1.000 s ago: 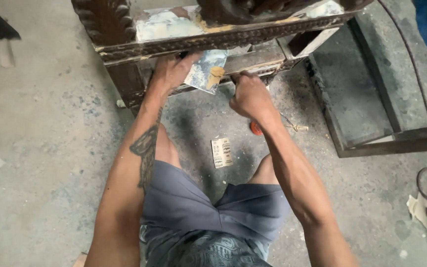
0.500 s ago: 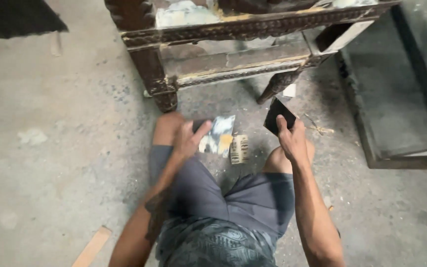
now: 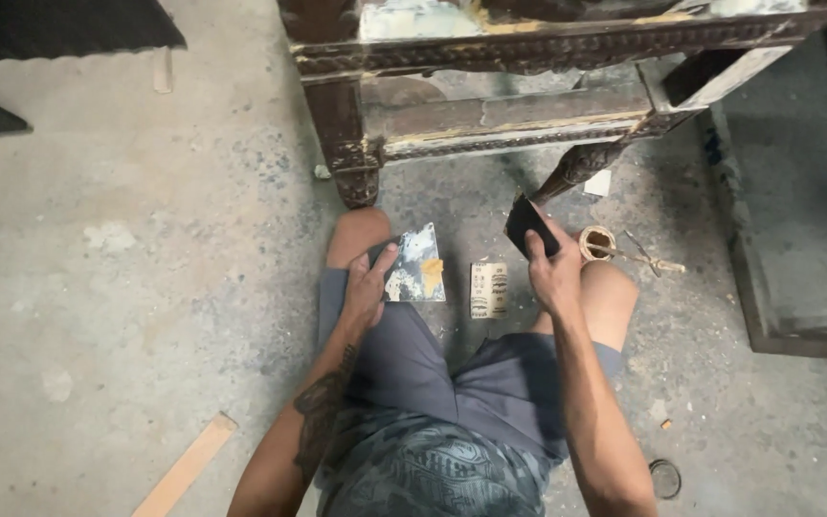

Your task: Applying wood filler to a wooden chair frame using a putty knife and sanding the surface.

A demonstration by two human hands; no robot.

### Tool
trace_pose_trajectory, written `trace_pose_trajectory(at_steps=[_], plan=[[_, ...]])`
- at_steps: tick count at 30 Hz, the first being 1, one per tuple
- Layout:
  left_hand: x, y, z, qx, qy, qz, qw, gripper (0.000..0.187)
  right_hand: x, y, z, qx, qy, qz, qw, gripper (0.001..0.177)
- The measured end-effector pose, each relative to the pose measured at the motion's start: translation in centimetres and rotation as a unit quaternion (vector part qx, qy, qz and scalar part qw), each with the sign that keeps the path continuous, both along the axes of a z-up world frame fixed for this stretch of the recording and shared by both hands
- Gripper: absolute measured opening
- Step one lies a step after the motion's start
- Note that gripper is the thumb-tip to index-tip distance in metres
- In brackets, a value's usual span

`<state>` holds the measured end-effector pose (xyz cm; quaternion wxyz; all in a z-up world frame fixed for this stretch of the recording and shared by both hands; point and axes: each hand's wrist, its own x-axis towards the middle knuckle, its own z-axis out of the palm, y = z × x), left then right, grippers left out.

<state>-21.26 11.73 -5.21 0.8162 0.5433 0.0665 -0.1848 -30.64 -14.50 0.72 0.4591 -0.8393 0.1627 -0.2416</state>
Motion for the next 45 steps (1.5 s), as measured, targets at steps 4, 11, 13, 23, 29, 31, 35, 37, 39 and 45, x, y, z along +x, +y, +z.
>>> trace_pose_trajectory(at_steps=[4, 11, 13, 23, 29, 31, 35, 37, 39, 45], plan=[[0.1, -0.2, 1.2, 0.004, -0.028, 0.006, 1.000, 0.025, 0.1, 2.2, 2.0, 0.013, 0.007, 0.019, 1.000, 0.013], [0.7, 1.2, -3.7, 0.039, -0.090, 0.051, 0.994, 0.028, 0.8, 4.2, 4.6, -0.048, 0.038, 0.095, 0.994, 0.026], [0.6, 1.1, -3.4, 0.040, -0.107, 0.070, 0.991, 0.031, 1.5, 4.1, 4.6, -0.106, 0.074, 0.129, 0.983, 0.052], [0.3, 0.7, 2.2, 0.047, -0.145, 0.108, 0.982, 0.022, 2.3, 8.1, 7.5, -0.055, 0.042, 0.114, 0.991, 0.029], [0.3, 1.2, -2.2, 0.075, -0.128, 0.062, 0.987, 0.028, 5.2, 6.3, 2.6, -0.276, 0.025, 0.091, 0.957, 0.045], [-0.5, 1.6, -0.3, 0.099, -0.115, 0.053, 0.987, 0.024, 5.9, 7.2, 3.1, -0.327, 0.027, 0.080, 0.941, 0.045], [1.0, 1.4, -5.2, 0.114, -0.126, 0.015, 0.985, 0.023, 8.0, 8.6, 3.6, -0.378, 0.020, 0.051, 0.924, 0.050], [2.1, 1.4, -7.5, 0.122, -0.149, -0.005, 0.981, 0.024, 9.0, 9.2, 3.5, -0.400, 0.011, 0.041, 0.915, 0.051], [1.9, 2.0, -5.5, 0.127, -0.145, -0.016, 0.981, 0.025, 9.3, 9.9, 3.5, -0.420, 0.013, 0.030, 0.907, 0.052], [2.1, 2.5, -3.0, 0.123, -0.136, -0.022, 0.983, 0.025, 10.3, 9.8, 3.0, -0.435, 0.020, 0.026, 0.900, 0.053]])
